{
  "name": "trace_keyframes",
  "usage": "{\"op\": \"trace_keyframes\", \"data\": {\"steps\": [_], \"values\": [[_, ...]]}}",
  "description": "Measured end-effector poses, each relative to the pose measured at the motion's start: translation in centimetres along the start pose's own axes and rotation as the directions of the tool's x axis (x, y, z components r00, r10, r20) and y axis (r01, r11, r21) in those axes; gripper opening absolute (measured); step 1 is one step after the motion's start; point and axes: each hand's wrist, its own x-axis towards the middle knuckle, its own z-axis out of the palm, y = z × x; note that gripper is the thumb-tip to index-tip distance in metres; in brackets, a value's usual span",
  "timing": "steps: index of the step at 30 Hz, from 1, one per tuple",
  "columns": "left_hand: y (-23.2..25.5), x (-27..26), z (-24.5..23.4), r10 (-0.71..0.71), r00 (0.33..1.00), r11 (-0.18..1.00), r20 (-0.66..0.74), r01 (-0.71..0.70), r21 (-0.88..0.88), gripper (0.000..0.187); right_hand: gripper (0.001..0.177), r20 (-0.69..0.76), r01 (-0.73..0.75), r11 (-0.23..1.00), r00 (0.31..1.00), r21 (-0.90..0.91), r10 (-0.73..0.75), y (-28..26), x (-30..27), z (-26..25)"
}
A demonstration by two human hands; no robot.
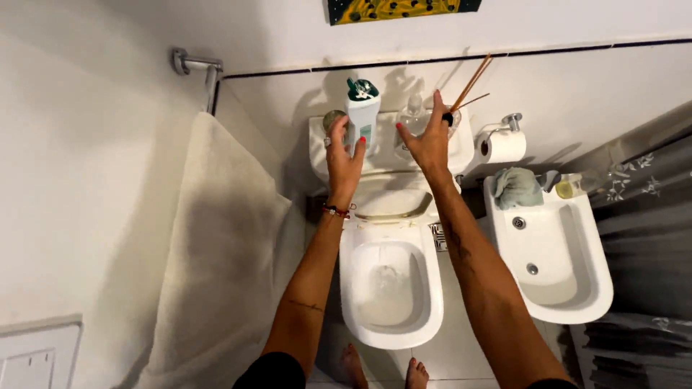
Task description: Cleaning and organizing items in a bathroom, including the toilet and sink areas.
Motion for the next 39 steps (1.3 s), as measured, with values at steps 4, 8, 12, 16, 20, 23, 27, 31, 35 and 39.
{"op": "trace_keyframes", "data": {"steps": [4,8,12,16,20,23,27,31,35,39], "values": [[0.2,0.9,-0.7,-0.006,0.999,1.0,0.032,0.006,0.014,0.051,0.109,0.127,-0.107,0.994,0.986,-0.034,0.11,-0.8,1.4,1.3],[-1.2,0.7,-1.0,-0.015,0.998,1.0,0.063,0.015,0.002,0.05,0.101,0.113,-0.101,0.991,0.987,-0.087,0.111,-0.9,1.1,1.3],[-0.5,0.2,-1.1,0.044,0.997,0.999,0.061,-0.045,0.021,0.049,0.099,0.073,-0.087,0.995,0.994,0.04,0.084,-3.0,0.6,-1.9],[2.7,-1.5,0.0,0.087,0.996,0.995,0.036,-0.088,0.046,0.044,0.098,0.021,-0.08,0.997,0.997,-0.02,0.081,-4.3,-0.6,-6.4],[5.9,-4.1,2.5,0.106,0.991,0.994,0.087,-0.104,-0.022,0.039,0.096,0.008,-0.066,0.998,0.998,0.013,0.066,-5.5,-3.1,-11.8],[8.9,-6.5,4.4,0.091,0.982,0.994,0.168,-0.078,-0.083,0.037,0.095,-0.017,-0.076,0.997,0.997,-0.008,0.075,-5.5,-6.0,-15.9],[11.0,-9.6,8.0,0.088,0.953,0.988,0.29,-0.047,-0.146,0.037,0.095,-0.053,-0.147,0.989,0.988,-0.009,0.146,-3.4,-9.5,-20.3],[14.1,-13.3,11.0,0.115,0.919,0.982,0.377,-0.048,-0.182,0.035,0.1,-0.113,-0.241,0.968,0.966,-0.068,0.233,-2.0,-13.1,-24.7],[17.3,-16.9,14.6,0.148,0.869,0.97,0.472,-0.035,-0.239,0.032,0.096,-0.183,-0.293,0.953,0.943,-0.07,0.277,-0.1,-16.1,-29.8],[21.7,-21.2,18.5,0.179,0.801,0.966,0.571,-0.034,-0.256,0.031,0.091,-0.272,-0.335,0.937,0.915,-0.102,0.298,2.6,-19.5,-36.0]]}}
